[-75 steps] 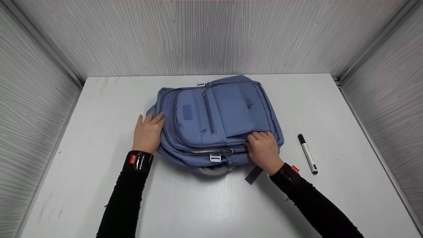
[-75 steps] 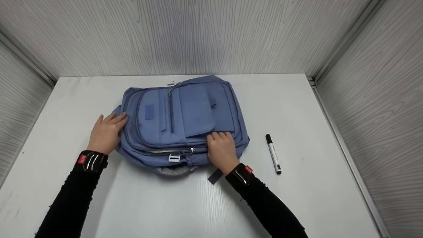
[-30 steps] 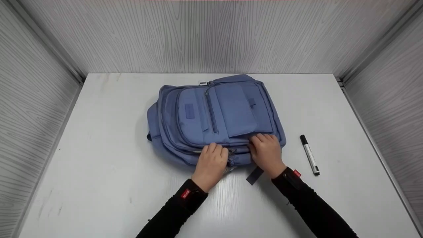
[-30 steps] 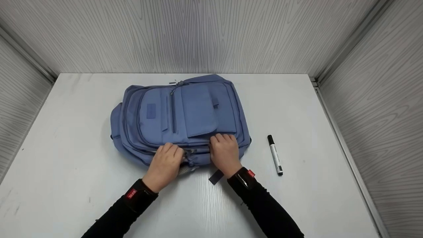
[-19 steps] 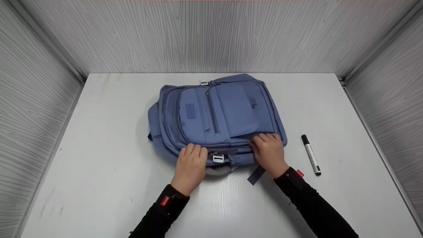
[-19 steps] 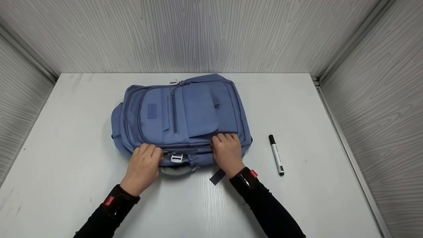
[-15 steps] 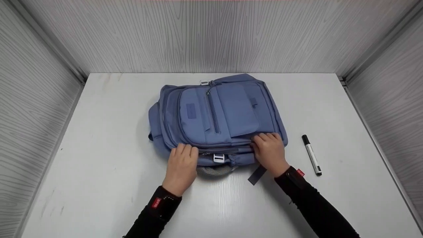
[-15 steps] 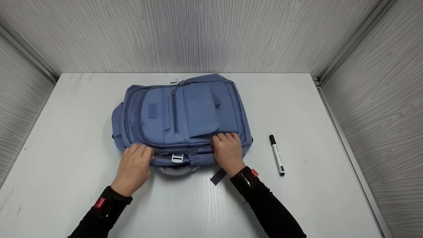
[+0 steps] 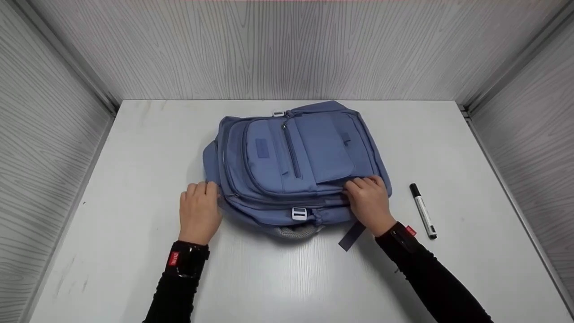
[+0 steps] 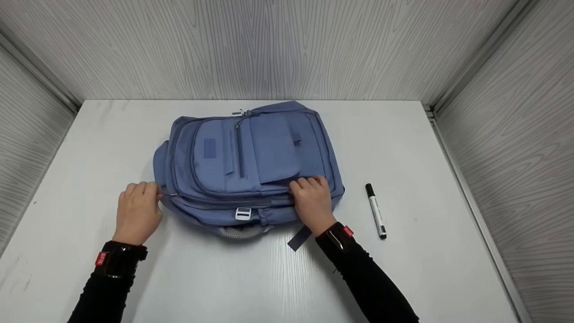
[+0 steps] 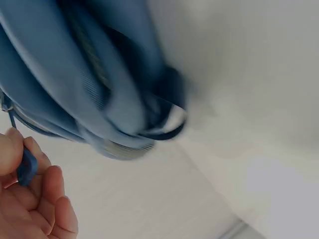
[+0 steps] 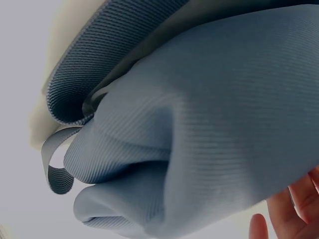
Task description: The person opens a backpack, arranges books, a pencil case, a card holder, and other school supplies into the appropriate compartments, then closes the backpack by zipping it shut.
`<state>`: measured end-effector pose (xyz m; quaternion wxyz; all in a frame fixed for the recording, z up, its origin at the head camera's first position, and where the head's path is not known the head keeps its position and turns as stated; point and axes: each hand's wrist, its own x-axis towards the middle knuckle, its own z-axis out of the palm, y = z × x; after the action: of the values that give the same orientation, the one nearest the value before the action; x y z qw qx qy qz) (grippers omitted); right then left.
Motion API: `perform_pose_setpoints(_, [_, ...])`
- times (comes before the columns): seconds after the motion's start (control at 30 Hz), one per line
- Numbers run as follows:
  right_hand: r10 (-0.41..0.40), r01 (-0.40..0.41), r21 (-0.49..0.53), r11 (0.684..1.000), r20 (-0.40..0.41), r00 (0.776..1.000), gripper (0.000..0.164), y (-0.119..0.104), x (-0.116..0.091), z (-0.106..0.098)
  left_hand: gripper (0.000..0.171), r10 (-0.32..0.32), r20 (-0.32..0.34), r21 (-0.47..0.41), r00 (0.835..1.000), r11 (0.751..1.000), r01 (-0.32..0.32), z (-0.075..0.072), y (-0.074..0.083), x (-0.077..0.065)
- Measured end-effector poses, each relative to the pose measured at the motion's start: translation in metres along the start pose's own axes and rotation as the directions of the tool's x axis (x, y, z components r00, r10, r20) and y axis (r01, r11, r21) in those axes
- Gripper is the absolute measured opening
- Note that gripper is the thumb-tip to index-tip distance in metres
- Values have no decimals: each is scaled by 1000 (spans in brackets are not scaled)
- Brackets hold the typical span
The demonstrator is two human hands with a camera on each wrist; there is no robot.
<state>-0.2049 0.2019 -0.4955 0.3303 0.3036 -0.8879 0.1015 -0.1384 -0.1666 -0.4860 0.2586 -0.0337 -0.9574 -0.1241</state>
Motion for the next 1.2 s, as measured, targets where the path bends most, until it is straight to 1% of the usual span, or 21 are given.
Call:
perform_pose_setpoints(0.07, [-3, 3, -5, 1000, -7, 1000, 18, 1, 0, 1, 10, -54, 34, -17, 998, 998, 55, 5, -8, 2])
perform_pose_setpoints(0.13, [-4, 4, -7, 1000, -12, 1000, 17, 1, 0, 1, 8, -83, 62, -27, 995, 996, 84, 8, -13, 2])
perform_pose_setpoints(0.2, [-6, 6, -9, 1000, -12, 1000, 17, 2, 0, 1, 5, -94, 73, -36, 993, 995, 97, 9, -14, 2])
perform_pose_setpoints(0.27, [-12, 12, -11, 1000, -9, 1000, 17, 3, 0, 1, 4, -90, 75, -44, 993, 995, 94, 8, -13, -1])
perform_pose_setpoints(0.4, [-16, 16, -7, 1000, -8, 1000, 16, 10, 0, 0, 9, -56, 76, -64, 996, 996, 61, 0, -3, -12])
perform_pose_setpoints(0.47, [-5, 5, -2, 1000, -9, 1000, 15, 15, 0, 0, 11, -32, 85, -87, 996, 995, 39, -5, 3, -18])
perform_pose_setpoints(0.57, [33, -33, 8, 999, -3, 999, 13, 24, 2, -1, 13, 10, 95, -131, 995, 991, 2, -10, 15, -26])
perform_pose_setpoints(0.67, [89, -89, 17, 996, 16, 996, 12, 30, 7, -2, 15, 65, 102, -183, 993, 982, -46, -12, 26, -31])
perform_pose_setpoints(0.77, [124, -125, 30, 992, 33, 992, 11, 27, 14, -4, 15, 112, 96, -228, 989, 970, -88, -13, 36, -35])
perform_pose_setpoints(0.83, [114, -115, 51, 992, 37, 993, 16, 15, 18, -6, 15, 129, 86, -244, 988, 964, -105, -13, 39, -35])
perform_pose_setpoints(0.87, [95, -97, 71, 993, 34, 995, 20, 6, 20, -7, 15, 134, 79, -248, 988, 962, -111, -13, 41, -35])
perform_pose_setpoints(0.93, [29, -30, 123, 992, 16, 999, 29, -18, 23, -11, 14, 135, 73, -254, 988, 960, -113, -14, 42, -35])
perform_pose_setpoints(1.03, [-101, 103, 187, 977, -24, 995, 30, -61, 26, -15, 14, 127, 82, -276, 989, 956, -100, -15, 43, -34])
perform_pose_setpoints(1.07, [-143, 148, 194, 970, -38, 989, 28, -75, 28, -15, 14, 123, 86, -289, 989, 953, -94, -15, 42, -34])
perform_pose_setpoints(1.13, [-204, 210, 181, 961, -52, 978, 27, -100, 29, -13, 15, 121, 90, -326, 989, 942, -85, -14, 42, -34])
perform_pose_setpoints(1.2, [-228, 232, 144, 962, -49, 973, 27, -118, 29, -8, 16, 123, 82, -372, 989, 924, -84, -12, 42, -34])
